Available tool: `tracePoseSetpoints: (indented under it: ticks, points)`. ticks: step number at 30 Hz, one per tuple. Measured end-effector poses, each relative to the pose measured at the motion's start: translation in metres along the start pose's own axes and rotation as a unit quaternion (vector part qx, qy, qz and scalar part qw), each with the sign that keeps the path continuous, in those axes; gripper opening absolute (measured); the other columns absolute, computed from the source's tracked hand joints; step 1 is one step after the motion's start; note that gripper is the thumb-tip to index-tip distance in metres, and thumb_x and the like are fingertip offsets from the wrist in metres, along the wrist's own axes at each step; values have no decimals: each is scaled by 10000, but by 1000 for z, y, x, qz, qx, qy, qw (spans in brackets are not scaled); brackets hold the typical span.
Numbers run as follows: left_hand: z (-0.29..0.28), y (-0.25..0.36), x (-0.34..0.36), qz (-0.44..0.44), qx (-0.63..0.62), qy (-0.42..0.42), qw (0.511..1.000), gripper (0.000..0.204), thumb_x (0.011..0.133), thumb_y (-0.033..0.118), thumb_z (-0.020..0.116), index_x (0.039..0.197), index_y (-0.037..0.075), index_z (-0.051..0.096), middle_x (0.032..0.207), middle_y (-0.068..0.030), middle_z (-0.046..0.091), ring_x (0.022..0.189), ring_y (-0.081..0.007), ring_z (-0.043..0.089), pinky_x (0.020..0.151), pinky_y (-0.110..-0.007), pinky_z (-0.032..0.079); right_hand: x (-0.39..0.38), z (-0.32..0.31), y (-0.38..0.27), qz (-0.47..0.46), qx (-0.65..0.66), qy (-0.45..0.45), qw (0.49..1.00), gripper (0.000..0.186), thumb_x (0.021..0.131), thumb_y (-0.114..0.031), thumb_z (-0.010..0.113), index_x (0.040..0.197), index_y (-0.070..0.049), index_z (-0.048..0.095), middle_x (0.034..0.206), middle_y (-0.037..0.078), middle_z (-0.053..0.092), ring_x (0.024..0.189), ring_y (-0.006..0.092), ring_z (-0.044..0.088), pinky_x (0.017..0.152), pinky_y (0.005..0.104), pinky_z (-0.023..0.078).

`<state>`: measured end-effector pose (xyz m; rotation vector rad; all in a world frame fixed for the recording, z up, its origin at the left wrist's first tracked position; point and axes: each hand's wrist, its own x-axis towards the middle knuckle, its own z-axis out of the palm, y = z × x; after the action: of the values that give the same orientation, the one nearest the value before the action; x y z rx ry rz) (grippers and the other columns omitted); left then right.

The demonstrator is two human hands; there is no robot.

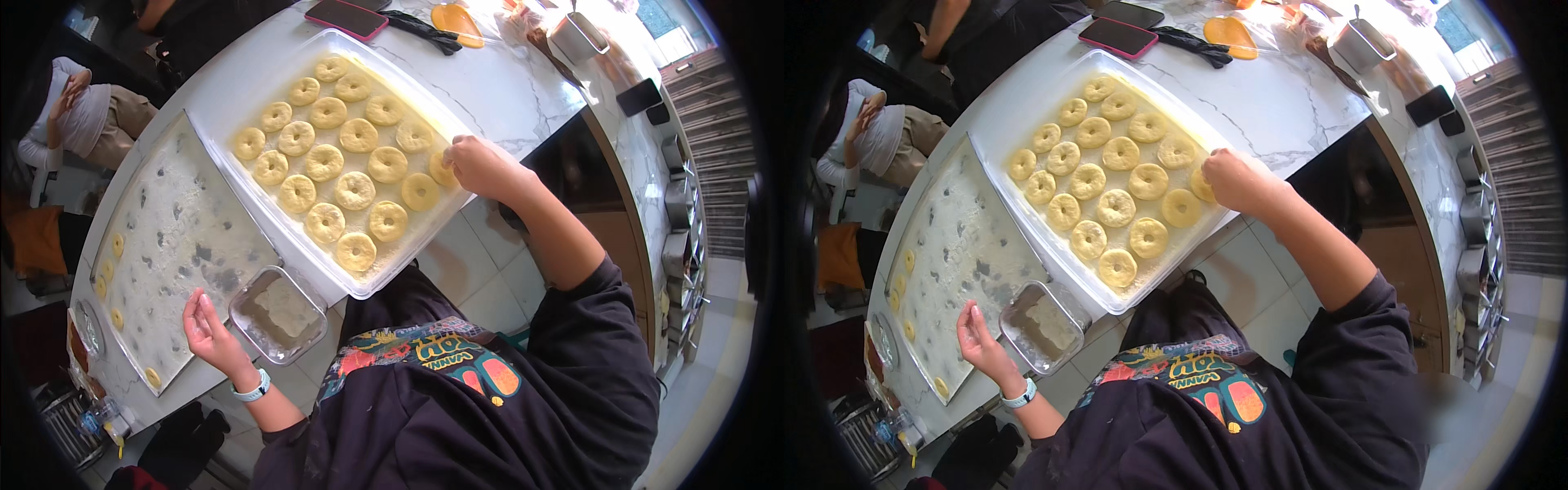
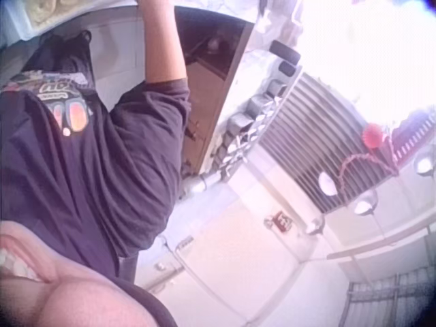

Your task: The person prepares doughnuts by picking up dough pieces, shaping them into rings, and placing them on a floured tray before covering the tray with plastic wrap.

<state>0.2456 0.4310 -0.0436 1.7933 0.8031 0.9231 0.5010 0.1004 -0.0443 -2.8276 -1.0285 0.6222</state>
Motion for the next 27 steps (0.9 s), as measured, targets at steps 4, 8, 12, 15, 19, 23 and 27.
tracePoseSetpoints:
  ticks: [4,8,12,15,19,23,27]
  points:
    - [-8,-10,-5,9,44,3,999,196,871,81,558,1004,-63,565,1018,-120,594,950,-176,548,858,-292,434,0,15,-1,-26,-27,46,998,153,717,-17,502,765,-2,647,812,172,594,777,309,600,688,357,495]
    - [-8,-11,-7,7,10,13,1000,186,869,72,556,1003,-56,571,1012,-117,595,938,-174,549,857,-291,434,3,21,1,14,3,63,998,139,711,-19,512,705,9,649,802,172,610,778,279,610,691,330,510]
    - [-11,0,-16,17,9,25,1000,175,868,61,552,1003,-49,575,1010,-108,597,929,-170,549,848,-292,434,5,19,3,-84,-98,29,991,152,756,-60,483,749,29,606,784,191,570,729,327,589,684,378,482]
    - [-17,-5,-34,20,14,51,998,166,868,58,551,993,-48,578,1009,-104,599,919,-170,550,842,-292,433,10,25,11,-130,-134,32,982,148,757,-57,473,713,29,585,774,190,566,751,328,584,701,400,473]
    - [-31,-15,-78,-15,14,114,993,147,867,53,551,969,-49,579,978,-101,605,898,-169,555,826,-295,440,4,15,8,-189,-206,39,959,153,759,-62,464,728,27,584,753,190,558,769,325,574,706,402,465]
    - [-50,-41,-135,-43,-8,217,975,110,863,27,544,936,-47,582,927,-97,613,860,-167,562,800,-298,450,-14,-8,-14,-151,-30,186,970,139,733,-25,512,793,-13,637,763,113,603,703,245,576,665,331,458]
    - [-58,-99,-215,-124,59,262,955,100,838,-3,547,925,-13,594,884,-80,621,799,-170,584,739,-298,472,-56,-48,-111,-161,133,262,942,118,798,25,522,870,26,615,751,109,595,666,196,593,626,275,453]
